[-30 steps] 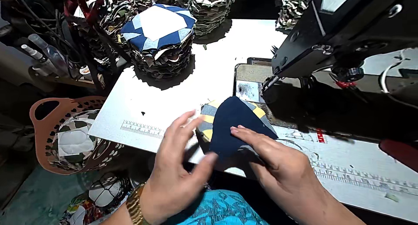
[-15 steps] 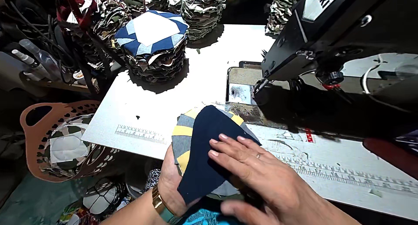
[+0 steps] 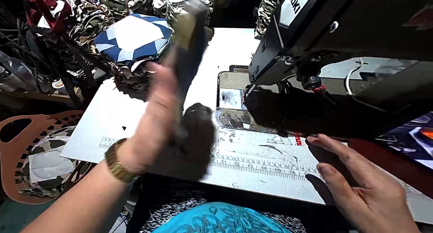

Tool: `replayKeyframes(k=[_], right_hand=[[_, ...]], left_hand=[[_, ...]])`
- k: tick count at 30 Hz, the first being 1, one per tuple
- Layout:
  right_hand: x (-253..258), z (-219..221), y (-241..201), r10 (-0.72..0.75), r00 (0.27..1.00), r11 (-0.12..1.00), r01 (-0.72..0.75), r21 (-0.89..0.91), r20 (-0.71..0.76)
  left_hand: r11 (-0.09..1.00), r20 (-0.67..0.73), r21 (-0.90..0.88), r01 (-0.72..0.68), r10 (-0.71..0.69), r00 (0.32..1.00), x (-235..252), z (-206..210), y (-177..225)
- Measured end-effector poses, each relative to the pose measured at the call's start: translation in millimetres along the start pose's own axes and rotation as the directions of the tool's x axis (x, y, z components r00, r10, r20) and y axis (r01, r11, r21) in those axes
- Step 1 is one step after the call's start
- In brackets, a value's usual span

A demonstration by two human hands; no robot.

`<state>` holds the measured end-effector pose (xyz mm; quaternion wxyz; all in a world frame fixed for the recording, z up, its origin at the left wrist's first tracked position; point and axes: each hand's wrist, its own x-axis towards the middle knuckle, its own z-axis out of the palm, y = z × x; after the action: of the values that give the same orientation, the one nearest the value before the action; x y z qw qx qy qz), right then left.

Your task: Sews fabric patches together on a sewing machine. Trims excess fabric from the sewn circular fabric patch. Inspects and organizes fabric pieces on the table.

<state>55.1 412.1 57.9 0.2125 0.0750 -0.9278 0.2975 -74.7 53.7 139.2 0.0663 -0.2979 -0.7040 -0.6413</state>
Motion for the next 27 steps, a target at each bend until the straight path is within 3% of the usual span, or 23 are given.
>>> replayKeyframes(k=[1,3,4,6,9,12,17,21,27], right_hand=[[-2.4,3.5,1.4,0.014,1.000,1.000,-0.014,-0.015,-0.018],[-4.3,7.8,0.6,0.020,0.999,0.999,-0.021,-0.044,-0.032],[-4.6,8.8,-0.3,0.020,0.999,0.998,-0.022,-0.058,-0.034],[-4.0,9.9,-0.8,0.018,0.999,0.996,-0.022,-0.084,-0.047],[-3.5,9.2,-0.7,0.017,0.999,0.995,-0.020,-0.093,-0.042],[-2.9,9.6,-2.7,0.024,0.999,0.995,-0.028,-0.091,-0.044],[-3.1,9.5,-3.7,0.027,0.999,0.996,-0.031,-0.089,-0.048],[-3.3,8.7,-2.6,0.020,0.999,0.995,-0.025,-0.092,-0.048],[-3.2,8.3,1.6,0.014,0.999,0.998,-0.017,-0.067,-0.042]], left_hand=[[0.972,0.240,0.217,-0.089,0.035,0.970,6.3,10.6,-12.9],[0.705,0.540,0.630,-0.326,-0.097,0.836,7.0,35.7,-41.1],[0.593,0.601,0.696,-0.405,-0.172,0.781,4.5,44.1,-49.2],[0.544,0.641,0.707,-0.452,-0.223,0.734,4.2,47.2,-52.3],[0.563,0.652,0.694,-0.449,-0.224,0.725,5.9,44.2,-46.3],[0.545,0.603,0.697,-0.466,-0.094,0.792,2.9,51.1,-39.2],[0.514,0.526,0.754,-0.409,-0.099,0.845,-6.2,65.1,-31.8],[0.621,0.480,0.712,-0.327,-0.090,0.873,-9.6,64.8,-31.5],[0.826,0.329,0.518,-0.221,0.046,0.943,-5.2,38.3,-26.0]])
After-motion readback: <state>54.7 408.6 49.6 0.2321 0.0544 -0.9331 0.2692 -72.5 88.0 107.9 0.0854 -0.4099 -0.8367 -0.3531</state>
